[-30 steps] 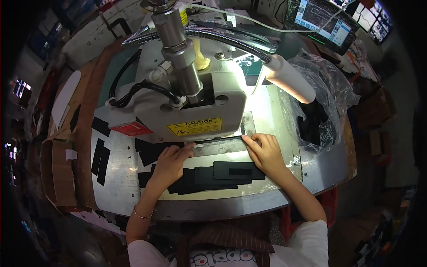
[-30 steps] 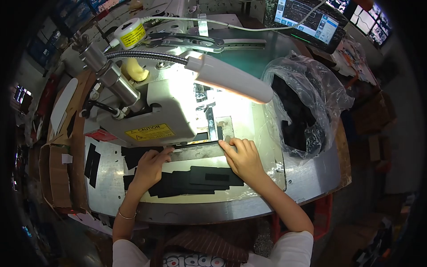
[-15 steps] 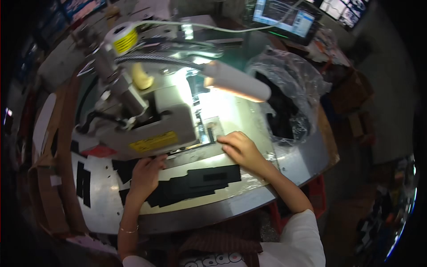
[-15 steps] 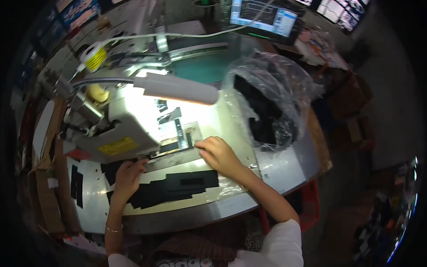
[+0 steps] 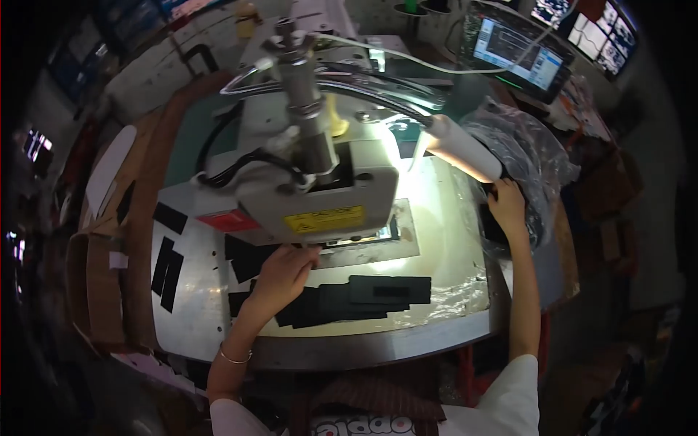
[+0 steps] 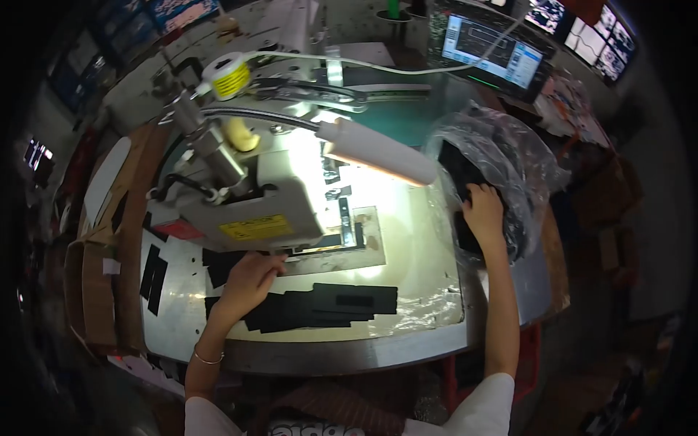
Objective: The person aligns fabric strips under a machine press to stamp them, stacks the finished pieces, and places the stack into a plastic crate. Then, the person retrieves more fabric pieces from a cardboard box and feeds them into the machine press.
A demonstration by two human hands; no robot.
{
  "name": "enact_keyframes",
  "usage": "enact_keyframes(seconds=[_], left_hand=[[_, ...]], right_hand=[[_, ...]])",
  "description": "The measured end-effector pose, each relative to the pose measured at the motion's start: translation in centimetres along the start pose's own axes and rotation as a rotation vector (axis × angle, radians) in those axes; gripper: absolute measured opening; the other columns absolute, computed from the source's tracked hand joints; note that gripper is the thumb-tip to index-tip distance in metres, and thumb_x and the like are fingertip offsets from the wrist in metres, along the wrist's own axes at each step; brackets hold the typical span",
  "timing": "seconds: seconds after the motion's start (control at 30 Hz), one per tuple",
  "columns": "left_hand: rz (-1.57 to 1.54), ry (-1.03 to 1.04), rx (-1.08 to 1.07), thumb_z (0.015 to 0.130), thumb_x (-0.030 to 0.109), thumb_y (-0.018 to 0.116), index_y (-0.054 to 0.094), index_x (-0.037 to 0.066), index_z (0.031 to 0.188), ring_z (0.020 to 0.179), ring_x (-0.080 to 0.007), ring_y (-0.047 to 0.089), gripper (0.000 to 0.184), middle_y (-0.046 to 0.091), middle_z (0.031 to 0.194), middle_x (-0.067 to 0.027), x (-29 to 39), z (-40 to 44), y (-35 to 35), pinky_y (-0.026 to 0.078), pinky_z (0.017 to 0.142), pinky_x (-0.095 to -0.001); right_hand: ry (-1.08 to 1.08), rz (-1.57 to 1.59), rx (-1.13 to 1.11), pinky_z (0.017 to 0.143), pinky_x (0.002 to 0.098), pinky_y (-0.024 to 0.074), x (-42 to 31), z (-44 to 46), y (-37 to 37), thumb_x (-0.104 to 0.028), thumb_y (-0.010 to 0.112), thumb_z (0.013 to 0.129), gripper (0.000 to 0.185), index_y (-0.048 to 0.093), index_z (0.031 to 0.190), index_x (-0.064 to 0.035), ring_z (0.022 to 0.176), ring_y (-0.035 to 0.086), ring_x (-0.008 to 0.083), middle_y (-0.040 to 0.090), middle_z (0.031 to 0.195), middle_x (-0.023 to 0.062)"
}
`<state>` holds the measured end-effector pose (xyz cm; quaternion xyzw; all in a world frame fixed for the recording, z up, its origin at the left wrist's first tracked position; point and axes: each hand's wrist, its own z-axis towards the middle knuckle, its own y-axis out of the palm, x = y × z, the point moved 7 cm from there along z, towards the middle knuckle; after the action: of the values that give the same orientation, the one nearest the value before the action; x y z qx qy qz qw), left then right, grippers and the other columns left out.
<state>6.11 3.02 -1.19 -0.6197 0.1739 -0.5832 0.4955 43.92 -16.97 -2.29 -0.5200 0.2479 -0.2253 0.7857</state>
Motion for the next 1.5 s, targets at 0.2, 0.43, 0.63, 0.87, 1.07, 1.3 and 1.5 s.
enact_keyframes(seconds=[0.2, 0.43, 0.63, 0.87, 1.07, 1.3, 1.5], left_hand=[[0.025, 0.129, 0.018, 0.08, 0.005, 0.06, 0.059, 0.007, 0.09, 0.081, -0.0231, 0.056, 0.01, 0.066, 0.101, -0.0043, 2.2, 0.0, 0.4, 0.048, 0.074, -0.0335], [-0.03, 0.189, -0.009, 0.08, 0.006, 0.062, 0.06, 0.007, 0.093, 0.082, -0.0243, 0.057, 0.013, 0.065, 0.098, -0.0053, 3.9, 0.2, 1.1, 0.048, 0.074, -0.0343], [-0.196, 0.065, 0.037, 0.079, 0.014, 0.068, 0.062, 0.009, 0.103, 0.075, -0.0195, 0.056, 0.025, 0.064, 0.087, -0.0048, 4.6, 1.0, 1.5, 0.045, 0.067, -0.0303], [-0.296, -0.187, 0.053, 0.078, 0.02, 0.07, 0.063, 0.007, 0.082, 0.062, -0.0184, 0.051, 0.014, 0.057, 0.064, -0.0016, 1.9, 1.4, 2.8, 0.04, 0.061, -0.0307], [-0.007, 0.092, 0.203, 0.078, 0.017, 0.066, 0.056, 0.008, 0.082, 0.086, -0.0246, 0.054, 0.014, 0.062, 0.102, -0.006, 2.8, 1.0, 2.1, 0.043, 0.077, -0.0377], [0.084, 0.142, 0.066, 0.08, 0.01, 0.063, 0.052, 0.008, 0.096, 0.089, -0.0247, 0.053, 0.02, 0.059, 0.111, -0.0052, 2.7, 0.9, 3.9, 0.044, 0.081, -0.0395], [-0.119, 0.095, 0.011, 0.079, 0.008, 0.063, 0.052, 0.009, 0.097, 0.094, -0.0263, 0.053, 0.021, 0.06, 0.109, -0.0057, 1.8, 1.2, 3.6, 0.044, 0.083, -0.0378]], right_hand=[[-0.124, -0.017, -0.01, 0.078, 0.04, 0.046, -0.5, -0.2, -0.5, -0.01, 0.062, 0.076, 0.02, 0.065, 0.094, -0.0018, 0.089, 0.056, 0.0313, 0.06, 0.087, 0.0137], [-0.137, -0.107, 0.375, 0.071, 0.039, 0.0443, -1.8, -1.0, -2.1, -0.008, 0.057, 0.081, 0.012, 0.065, 0.089, -0.0023, 0.083, 0.056, 0.0303, 0.06, 0.083, 0.013], [-0.332, 0.588, 0.35, 0.069, 0.0366, 0.0451, -14.0, -5.7, -4.6, 0.0, 0.053, 0.079, 0.016, 0.063, 0.091, -0.0033, 0.075, 0.056, 0.0282, 0.059, 0.08, 0.0119], [-0.025, 1.069, -0.471, 0.052, 0.0307, 0.0441, -21.9, -7.7, 1.7, -0.011, 0.066, 0.081, 0.013, 0.063, 0.083, 0.0017, 0.054, 0.056, 0.0145, 0.058, 0.061, 0.0098], [-0.287, 0.489, -0.113, 0.054, 0.0404, 0.0473, -23.4, -4.3, 4.1, -0.018, 0.06, 0.076, 0.02, 0.063, 0.069, 0.0008, 0.054, 0.059, 0.0327, 0.059, 0.06, 0.0177], [-0.273, 0.483, -0.096, 0.055, 0.0431, 0.0476, -23.5, -4.6, 3.7, -0.018, 0.061, 0.074, 0.02, 0.063, 0.068, 0.0002, 0.056, 0.06, 0.0346, 0.06, 0.062, 0.0181], [-0.433, 0.548, -0.038, 0.057, 0.0407, 0.0481, -23.5, -5.2, 3.4, -0.013, 0.063, 0.073, 0.014, 0.061, 0.078, 0.0006, 0.062, 0.06, 0.0321, 0.06, 0.069, 0.0155]])
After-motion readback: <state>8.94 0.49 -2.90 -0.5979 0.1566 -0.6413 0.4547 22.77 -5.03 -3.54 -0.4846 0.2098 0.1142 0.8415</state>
